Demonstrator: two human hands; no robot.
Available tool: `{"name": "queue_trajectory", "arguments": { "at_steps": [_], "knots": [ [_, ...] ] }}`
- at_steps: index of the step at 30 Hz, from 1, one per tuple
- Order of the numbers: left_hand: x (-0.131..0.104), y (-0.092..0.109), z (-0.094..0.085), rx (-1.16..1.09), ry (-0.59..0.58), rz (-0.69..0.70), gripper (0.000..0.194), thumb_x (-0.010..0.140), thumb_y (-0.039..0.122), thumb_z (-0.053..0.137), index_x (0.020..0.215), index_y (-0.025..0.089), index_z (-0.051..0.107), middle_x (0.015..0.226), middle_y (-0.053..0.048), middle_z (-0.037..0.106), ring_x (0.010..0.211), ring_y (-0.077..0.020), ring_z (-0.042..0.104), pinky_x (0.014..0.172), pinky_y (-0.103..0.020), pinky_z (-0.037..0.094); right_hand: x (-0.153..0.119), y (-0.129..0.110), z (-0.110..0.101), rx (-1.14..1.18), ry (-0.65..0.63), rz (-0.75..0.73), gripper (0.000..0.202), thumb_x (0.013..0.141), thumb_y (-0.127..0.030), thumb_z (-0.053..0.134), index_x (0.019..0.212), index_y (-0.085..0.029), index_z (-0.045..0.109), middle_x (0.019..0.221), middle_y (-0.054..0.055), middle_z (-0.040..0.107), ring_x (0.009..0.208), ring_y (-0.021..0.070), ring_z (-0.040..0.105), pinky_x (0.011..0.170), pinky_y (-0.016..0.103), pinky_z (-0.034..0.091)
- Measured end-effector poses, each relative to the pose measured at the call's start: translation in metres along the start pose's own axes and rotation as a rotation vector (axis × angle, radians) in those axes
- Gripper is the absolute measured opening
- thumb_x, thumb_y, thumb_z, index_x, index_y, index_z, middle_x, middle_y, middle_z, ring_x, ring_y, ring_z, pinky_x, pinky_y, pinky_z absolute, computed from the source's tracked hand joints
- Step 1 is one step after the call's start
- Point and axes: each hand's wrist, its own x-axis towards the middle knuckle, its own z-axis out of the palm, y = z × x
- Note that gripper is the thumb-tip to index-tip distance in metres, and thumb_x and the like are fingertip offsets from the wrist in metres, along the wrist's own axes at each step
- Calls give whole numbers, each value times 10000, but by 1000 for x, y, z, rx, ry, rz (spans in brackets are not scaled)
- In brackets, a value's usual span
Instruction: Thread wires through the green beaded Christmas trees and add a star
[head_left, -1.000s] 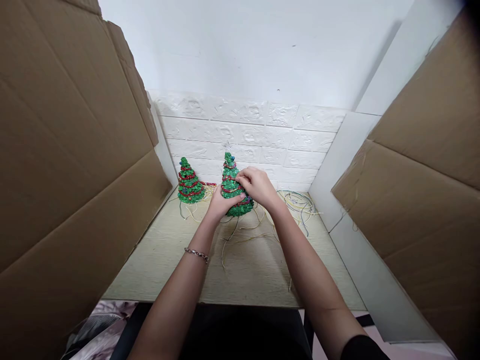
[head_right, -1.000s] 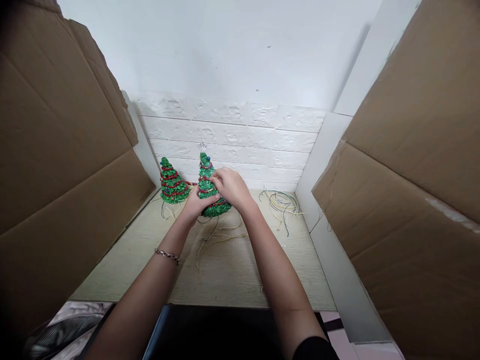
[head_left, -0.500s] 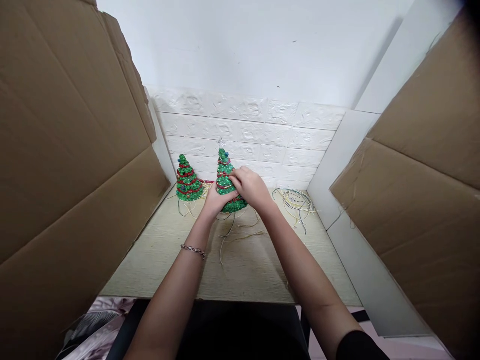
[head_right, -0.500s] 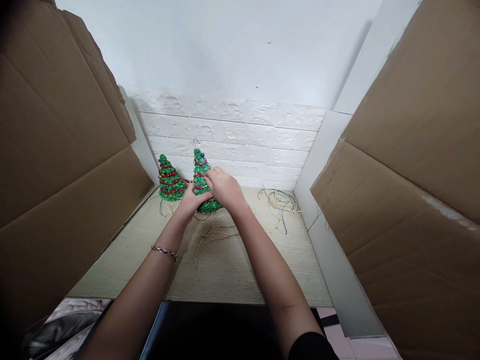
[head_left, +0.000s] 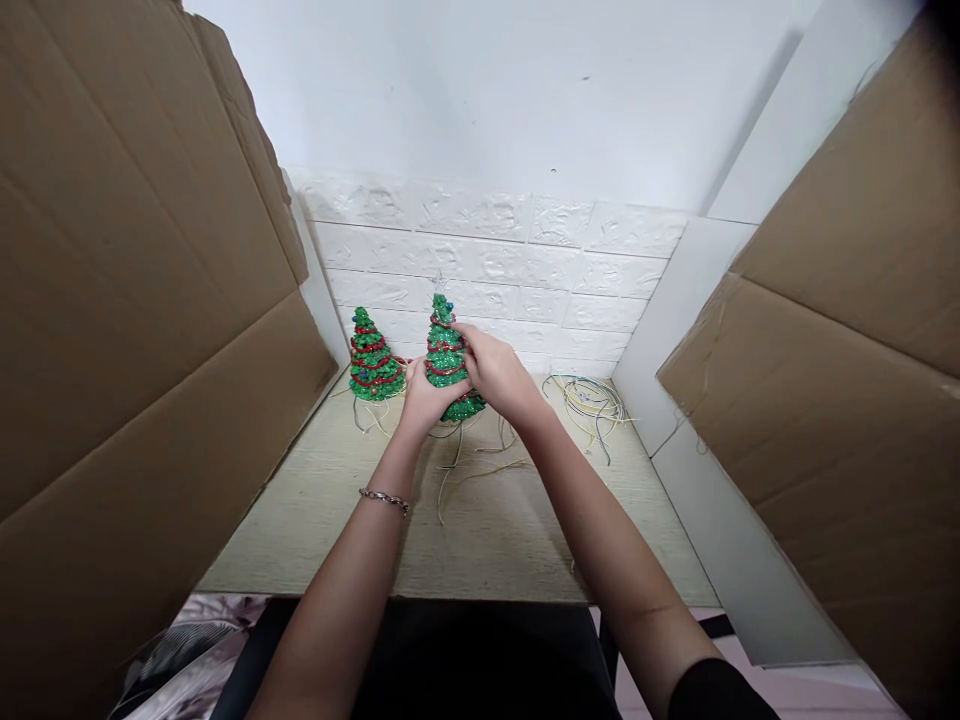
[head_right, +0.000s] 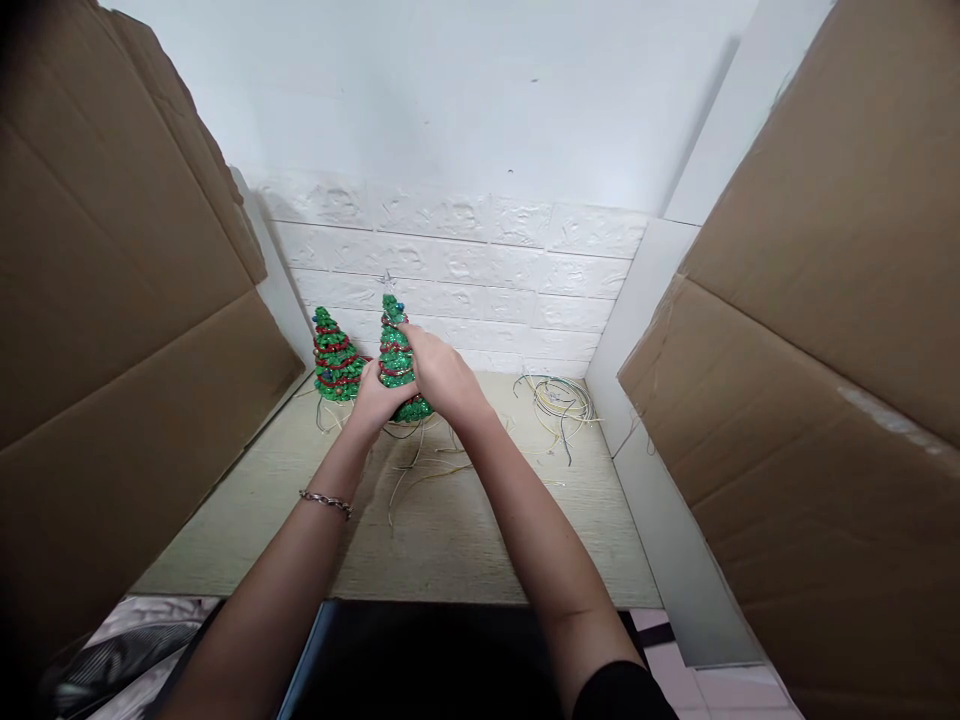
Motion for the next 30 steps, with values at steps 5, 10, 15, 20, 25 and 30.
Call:
{"name": "queue_trajectory", "arguments": {
  "at_steps": [5,10,15,20,25,30],
  "knots": [
    [-2,-2,1,43,-11,71,706,398,265,792,1036,167,508,1196,-104,414,1185,-278,413,1041,-365,304,-4,-7,-4,-79,-51,62,419,850,-138,309,1256,-208,385,1056,94,610,863,214,580,728,300,419],
    [-2,-4,2,67,-25,56,758,395,249,795,1080,156,485,1253,-125,363,1223,-279,379,1067,-352,277,-4,-12,-1,-187,-27,252,237,866,-189,385,1084,-165,475,846,114,634,688,203,571,633,296,395],
    [-1,-3,2,26,-7,5,717,412,332,803,1045,177,505,1202,-105,396,1231,-284,367,1069,-381,266,0,-7,0,-211,-14,486,342,860,-489,471,871,-166,584,762,140,623,726,242,586,637,328,400],
    [1,-6,3,16,21,-12,808,358,303,827,1072,154,479,1278,-144,326,1260,-300,341,1083,-359,255,1,-9,1,-232,-80,439,420,920,-498,308,904,-189,593,827,139,630,804,279,606,688,370,407],
    [2,-6,3,48,15,3,757,391,255,802,1065,132,479,1285,-152,323,1256,-281,352,1084,-320,264,-1,-14,-2,-215,-94,456,305,934,-330,235,1053,-168,465,883,132,629,809,279,607,698,380,424],
    [0,-4,4,94,12,-3,759,408,256,782,1087,129,467,1290,-143,318,1256,-268,357,1085,-323,264,-2,-12,-5,-273,-151,314,264,931,-303,245,1009,-178,465,928,93,627,833,243,597,687,327,436]
  ]
}}
